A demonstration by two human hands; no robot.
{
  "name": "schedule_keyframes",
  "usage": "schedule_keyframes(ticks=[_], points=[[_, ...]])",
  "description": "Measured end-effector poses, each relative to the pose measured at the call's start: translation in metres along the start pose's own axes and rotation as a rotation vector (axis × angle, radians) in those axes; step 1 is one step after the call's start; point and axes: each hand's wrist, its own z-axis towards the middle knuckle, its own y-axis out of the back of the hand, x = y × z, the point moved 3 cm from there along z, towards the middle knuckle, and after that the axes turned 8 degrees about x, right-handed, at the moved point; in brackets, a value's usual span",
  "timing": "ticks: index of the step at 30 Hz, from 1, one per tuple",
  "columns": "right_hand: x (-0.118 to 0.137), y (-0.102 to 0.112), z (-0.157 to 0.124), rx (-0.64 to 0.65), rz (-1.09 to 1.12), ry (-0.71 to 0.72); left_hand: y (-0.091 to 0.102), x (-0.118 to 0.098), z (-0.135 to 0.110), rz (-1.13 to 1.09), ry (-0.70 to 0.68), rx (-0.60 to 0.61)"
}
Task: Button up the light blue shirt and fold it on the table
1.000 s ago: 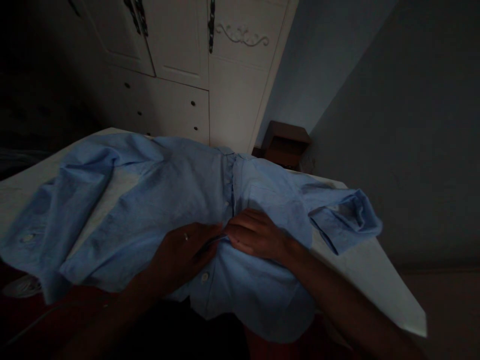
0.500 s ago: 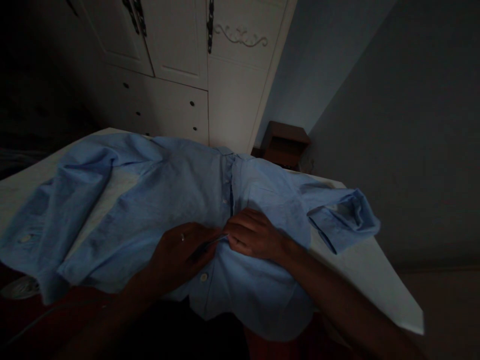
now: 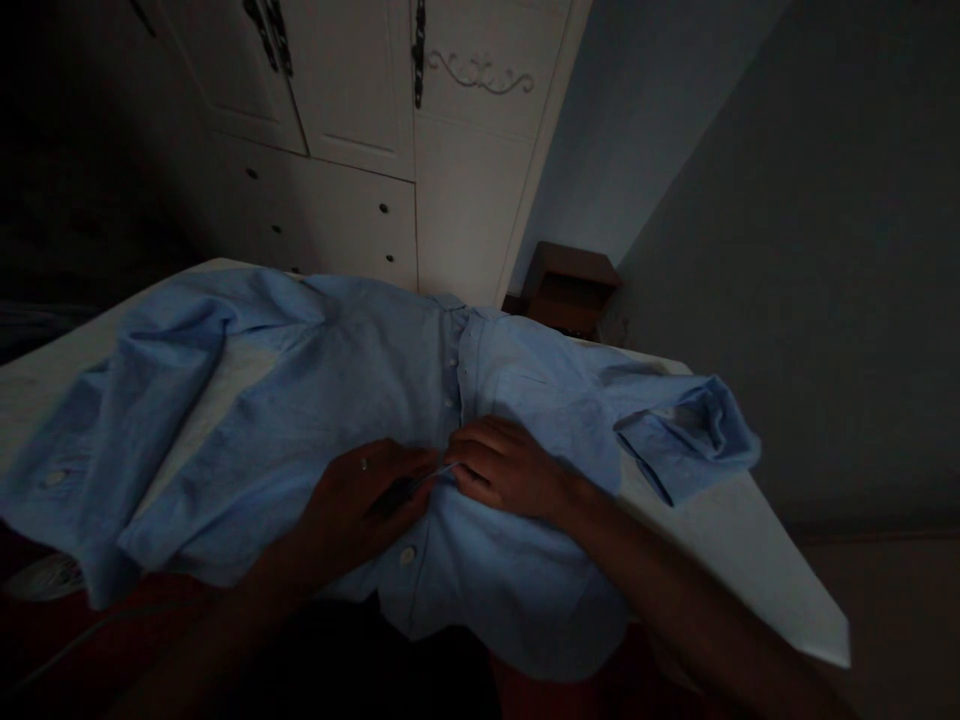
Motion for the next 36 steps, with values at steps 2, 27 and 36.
schedule_keyframes(ticks=[2, 27, 36], points=[[0.0, 0.006, -0.001, -0.058, 0.051, -0.041, 0.0, 0.0, 0.0, 0.003, 0.006, 0.006], [0.001, -0.018, -0.004, 0.214, 1.466, -0.999, 0.002, 0.006, 0.0, -0.208, 0.265, -0.007], [-0.002, -0.016, -0.005, 0.218, 1.437, -0.989, 0.003, 0.007, 0.001, -0.312, 0.317, 0.008]])
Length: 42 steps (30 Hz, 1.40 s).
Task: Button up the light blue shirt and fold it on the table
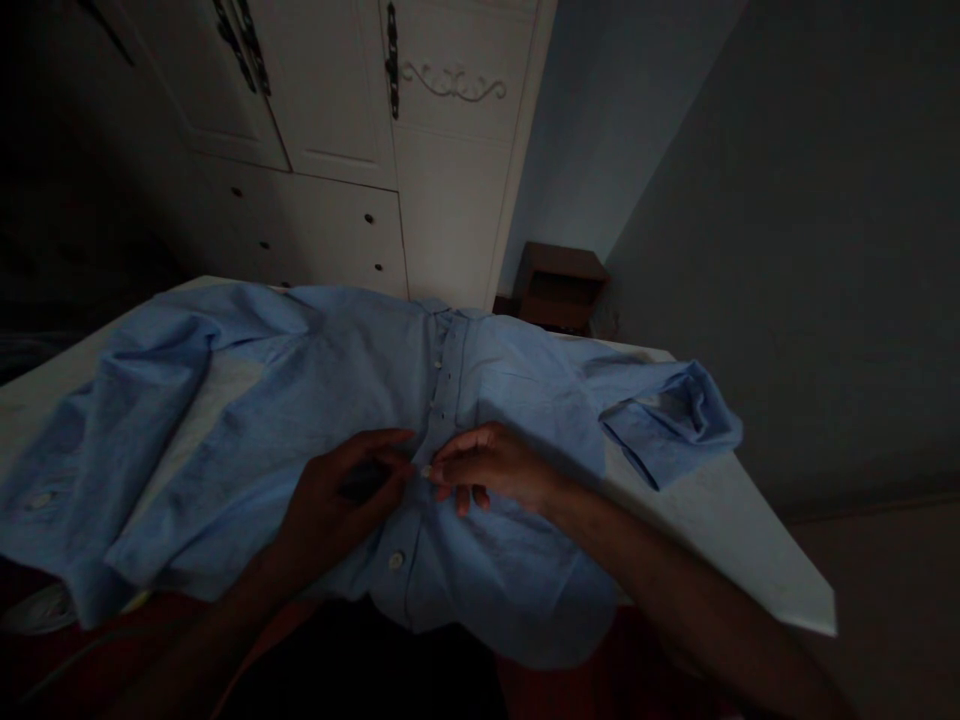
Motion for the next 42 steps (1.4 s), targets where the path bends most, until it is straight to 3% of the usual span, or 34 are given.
schedule_keyframes(ticks=[10, 13, 17, 21, 26, 30, 42], points=[[-0.006, 0.007, 0.003, 0.047, -0.215, 0.008, -0.008, 0.008, 0.002, 0.134, -0.021, 0.152], [-0.005, 0.006, 0.0, 0.011, -0.416, 0.081, -0.011, 0.011, 0.002, 0.211, -0.047, 0.187], [0.007, 0.009, -0.005, -0.078, -0.809, 0.286, -0.013, 0.013, 0.001, 0.324, -0.082, 0.198], [0.014, 0.018, -0.009, -0.189, -1.135, 0.427, -0.014, 0.013, -0.004, 0.476, -0.076, 0.3], [0.002, 0.026, -0.013, -0.086, -1.332, 0.218, -0.004, 0.018, -0.02, 0.618, -0.063, 0.36], [-0.014, 0.03, -0.025, -0.092, -1.369, 0.076, 0.008, 0.026, -0.032, 0.724, -0.044, 0.409], [-0.043, 0.047, -0.088, -0.162, -1.583, 0.167, 0.024, 0.036, -0.045, 0.818, -0.021, 0.416]])
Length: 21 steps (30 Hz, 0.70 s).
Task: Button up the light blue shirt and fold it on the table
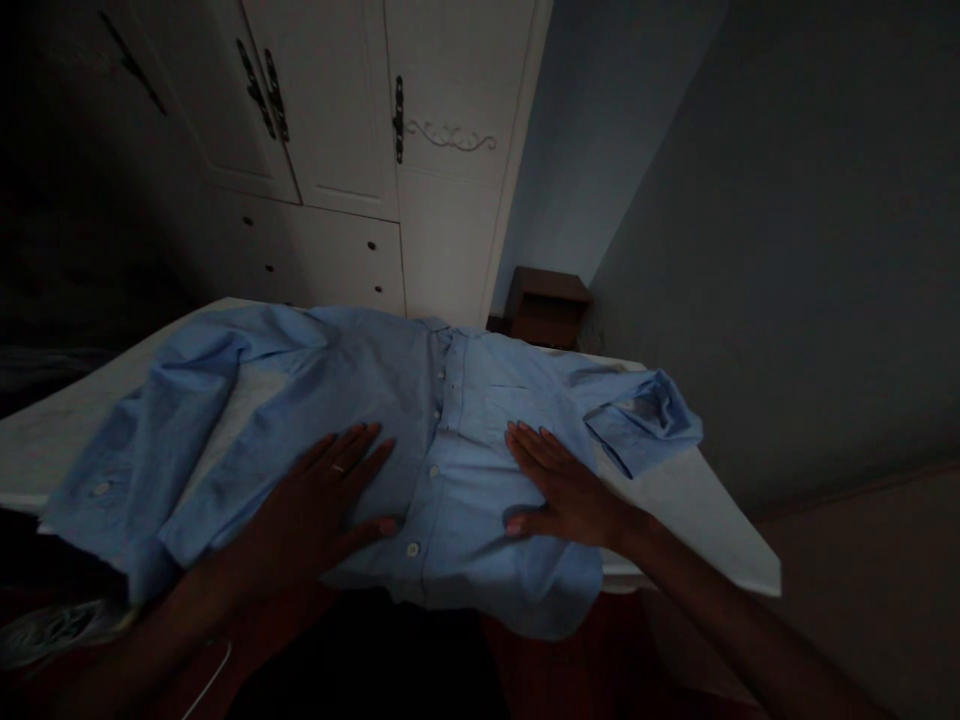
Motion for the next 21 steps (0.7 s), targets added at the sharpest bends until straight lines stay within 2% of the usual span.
schedule_keyframes(ticks=[5, 9, 12, 14, 17, 19, 21], points=[[0.005, -0.001, -0.006, -0.048, -0.043, 0.008, 0.0, 0.006, -0.01, 0.012, 0.023, -0.02], [0.003, 0.001, -0.008, -0.021, -0.006, 0.0, 0.0, 0.01, -0.016, -0.003, 0.007, -0.036], [-0.003, 0.006, -0.007, 0.015, 0.096, -0.023, 0.011, 0.01, -0.013, -0.039, -0.001, 0.004], [-0.007, 0.015, -0.001, -0.013, 0.189, -0.067, 0.026, 0.008, -0.004, -0.067, 0.034, 0.064], [-0.008, 0.032, 0.018, -0.143, 0.275, -0.09, 0.05, 0.002, 0.023, -0.078, 0.173, 0.199], [-0.001, 0.044, 0.039, -0.222, 0.271, -0.024, 0.062, -0.003, 0.048, -0.092, 0.236, 0.237], [0.009, 0.054, 0.064, -0.252, 0.243, 0.059, 0.068, -0.008, 0.075, -0.138, 0.182, 0.209]])
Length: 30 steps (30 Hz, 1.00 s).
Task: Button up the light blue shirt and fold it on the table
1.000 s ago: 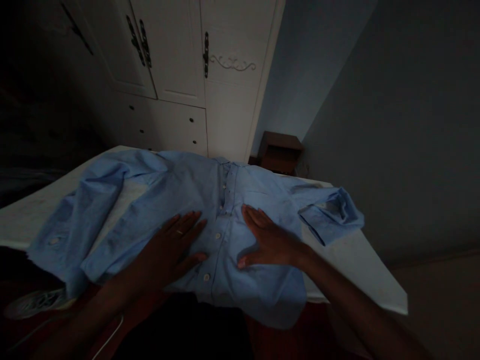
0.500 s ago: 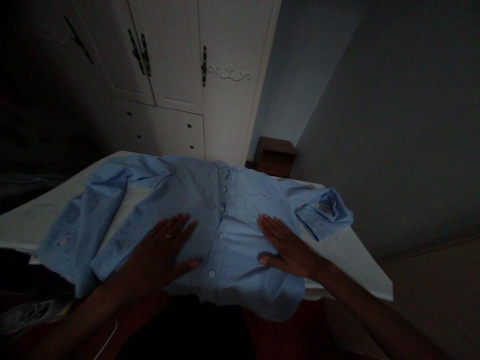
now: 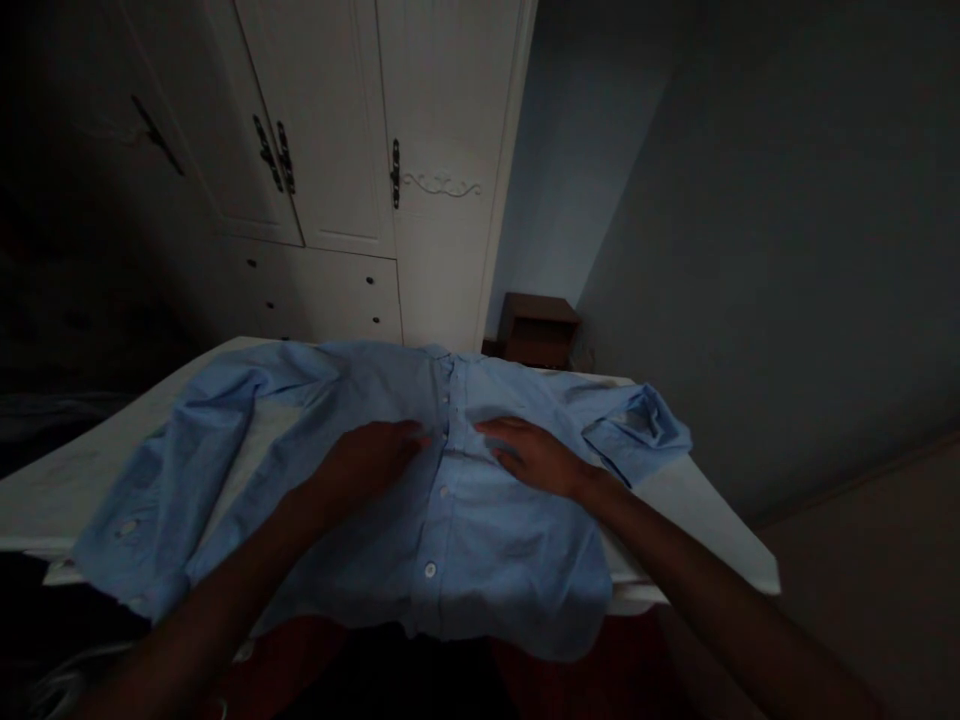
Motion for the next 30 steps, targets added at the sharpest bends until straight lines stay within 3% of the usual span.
schedule_keyframes(ticks=[4, 7, 10, 17, 21, 26, 30], points=[[0.012, -0.006, 0.046, 0.071, -0.095, -0.006, 0.003, -0.002, 0.049, -0.109, -0.264, -0.002], [0.007, -0.009, 0.068, 0.152, -0.144, -0.035, -0.003, 0.012, 0.077, -0.233, -0.446, 0.108], [-0.004, -0.007, 0.081, 0.166, -0.124, 0.037, -0.012, 0.026, 0.093, -0.416, -0.542, 0.218], [-0.028, -0.002, 0.084, 0.076, -0.175, 0.186, -0.034, 0.038, 0.1, -0.607, -0.545, 0.267], [-0.019, -0.006, 0.077, 0.095, -0.157, 0.208, -0.04, 0.042, 0.098, -0.678, -0.553, 0.195], [-0.005, -0.007, 0.074, 0.219, -0.095, 0.167, -0.045, 0.042, 0.097, -0.748, -0.494, 0.178], [-0.007, -0.011, 0.073, 0.19, -0.142, 0.146, -0.045, 0.04, 0.094, -0.75, -0.434, 0.139]])
